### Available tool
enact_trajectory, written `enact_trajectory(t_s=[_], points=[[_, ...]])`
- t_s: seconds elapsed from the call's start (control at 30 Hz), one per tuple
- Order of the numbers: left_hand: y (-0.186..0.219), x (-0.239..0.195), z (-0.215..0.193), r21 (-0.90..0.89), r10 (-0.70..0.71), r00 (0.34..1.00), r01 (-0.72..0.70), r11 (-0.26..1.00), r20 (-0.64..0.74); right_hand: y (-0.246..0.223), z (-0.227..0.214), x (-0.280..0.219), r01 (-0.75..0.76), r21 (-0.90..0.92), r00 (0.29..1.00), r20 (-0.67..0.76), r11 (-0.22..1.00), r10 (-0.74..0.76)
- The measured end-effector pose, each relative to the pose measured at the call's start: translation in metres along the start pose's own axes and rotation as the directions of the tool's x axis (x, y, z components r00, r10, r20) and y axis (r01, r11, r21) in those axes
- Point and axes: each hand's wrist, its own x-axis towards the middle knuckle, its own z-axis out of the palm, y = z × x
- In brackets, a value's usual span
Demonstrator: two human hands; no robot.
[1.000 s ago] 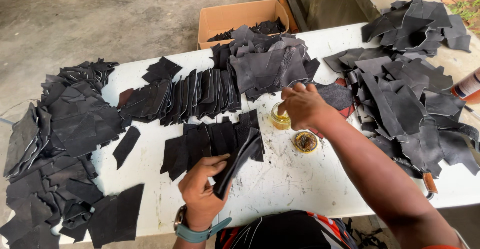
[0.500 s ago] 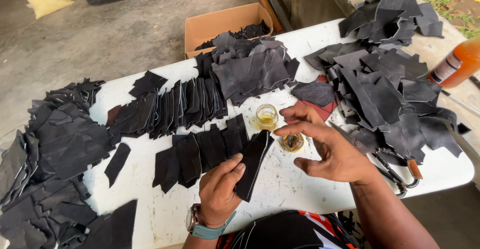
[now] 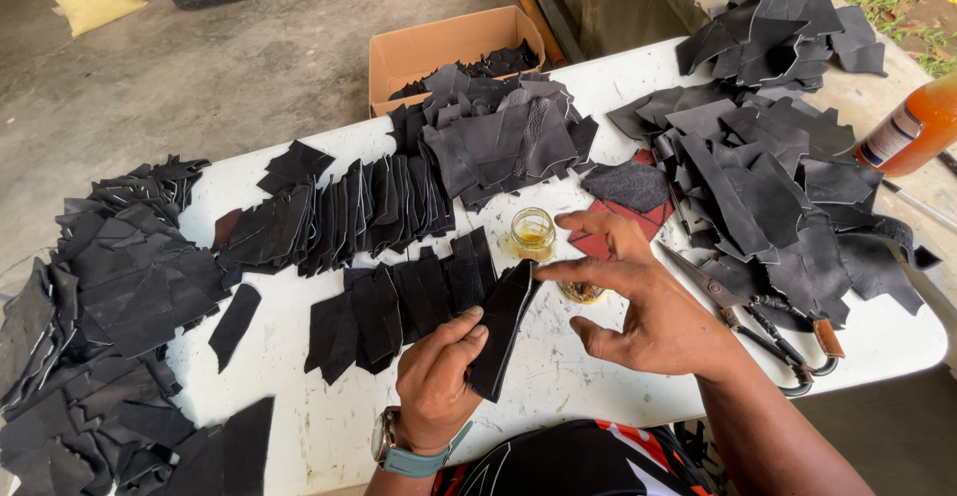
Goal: The person repeatedly picks up small black fabric pieces, dips a finger into a small jar of yellow liquid, and applies the liquid to the edges of the fabric. The person then places the treated pieces into a growing stack on the table.
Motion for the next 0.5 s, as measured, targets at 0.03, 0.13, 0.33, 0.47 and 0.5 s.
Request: enact_trajectory(t_s=[0.03, 0.13, 0.33, 0.47, 0.5], points=[[0.000, 0.000, 0.000, -0.001, -0.003, 1.000, 0.003, 1.000, -0.006, -0.001, 0.000, -0.001, 0.014, -0.031, 1.000, 0.020, 0.999, -0.013], [0.000, 0.002, 0.001, 0.000, -0.032, 0.999, 0.032, 0.999, -0.026, -0.006, 0.002, -0.003, 0.037, -0.096, 0.999, 0.044, 0.995, -0.033], [0.004, 0.002, 0.000, 0.010, -0.109, 0.992, 0.110, 0.994, -0.057, -0.027, 0.015, -0.015, 0.157, -0.186, 0.988, 0.042, 0.970, -0.151], [0.009, -0.001, 0.000, -0.090, -0.212, 0.972, 0.203, 0.975, -0.099, -0.034, 0.031, -0.020, 0.111, -0.326, 0.991, -0.034, 0.939, -0.129], [0.010, -0.003, 0.001, -0.096, -0.219, 0.971, 0.210, 0.973, -0.094, -0.032, 0.035, -0.020, 0.086, -0.409, 0.991, -0.063, 0.908, -0.122]])
